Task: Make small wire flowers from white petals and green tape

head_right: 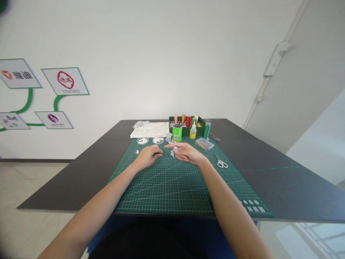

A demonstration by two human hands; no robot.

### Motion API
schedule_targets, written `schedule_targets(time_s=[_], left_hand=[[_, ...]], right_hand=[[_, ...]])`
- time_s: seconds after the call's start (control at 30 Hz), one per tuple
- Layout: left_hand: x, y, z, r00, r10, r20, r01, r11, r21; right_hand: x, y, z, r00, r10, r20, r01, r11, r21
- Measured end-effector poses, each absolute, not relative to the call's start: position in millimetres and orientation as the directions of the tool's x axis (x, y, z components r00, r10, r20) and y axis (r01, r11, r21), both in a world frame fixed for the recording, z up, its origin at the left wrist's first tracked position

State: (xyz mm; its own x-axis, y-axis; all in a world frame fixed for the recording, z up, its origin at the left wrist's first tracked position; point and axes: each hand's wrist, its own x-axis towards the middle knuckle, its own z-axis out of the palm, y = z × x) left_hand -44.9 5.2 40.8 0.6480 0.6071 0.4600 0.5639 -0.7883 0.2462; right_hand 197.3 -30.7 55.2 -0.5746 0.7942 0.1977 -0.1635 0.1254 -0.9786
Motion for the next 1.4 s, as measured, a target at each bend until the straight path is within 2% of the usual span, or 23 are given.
schedule_targets(time_s=[0.23,0.53,1.0,1.4], left_hand=[[-43,4,40,0.741,0.54,0.4,0.469,-0.841,0.268],[-39,-5,47,0.816,0.46,0.351,0.358,-0.878,0.317],[-36,-5,46,0.792,0.449,0.413,0.293,-0.874,0.388],[-34,-3,44,0.678,0.501,0.537,0.269,-0.85,0.454]], right_hand=[[203,-25,51,-0.542,0.811,0.218,-0.215,0.116,-0.97],[205,-21,48,-0.527,0.826,0.201,-0.175,0.126,-0.976],[204,-14,40,-0.454,0.876,0.162,-0.12,0.12,-0.985],[197,-3,25,-0.394,0.919,0.028,0.101,0.073,-0.992]])
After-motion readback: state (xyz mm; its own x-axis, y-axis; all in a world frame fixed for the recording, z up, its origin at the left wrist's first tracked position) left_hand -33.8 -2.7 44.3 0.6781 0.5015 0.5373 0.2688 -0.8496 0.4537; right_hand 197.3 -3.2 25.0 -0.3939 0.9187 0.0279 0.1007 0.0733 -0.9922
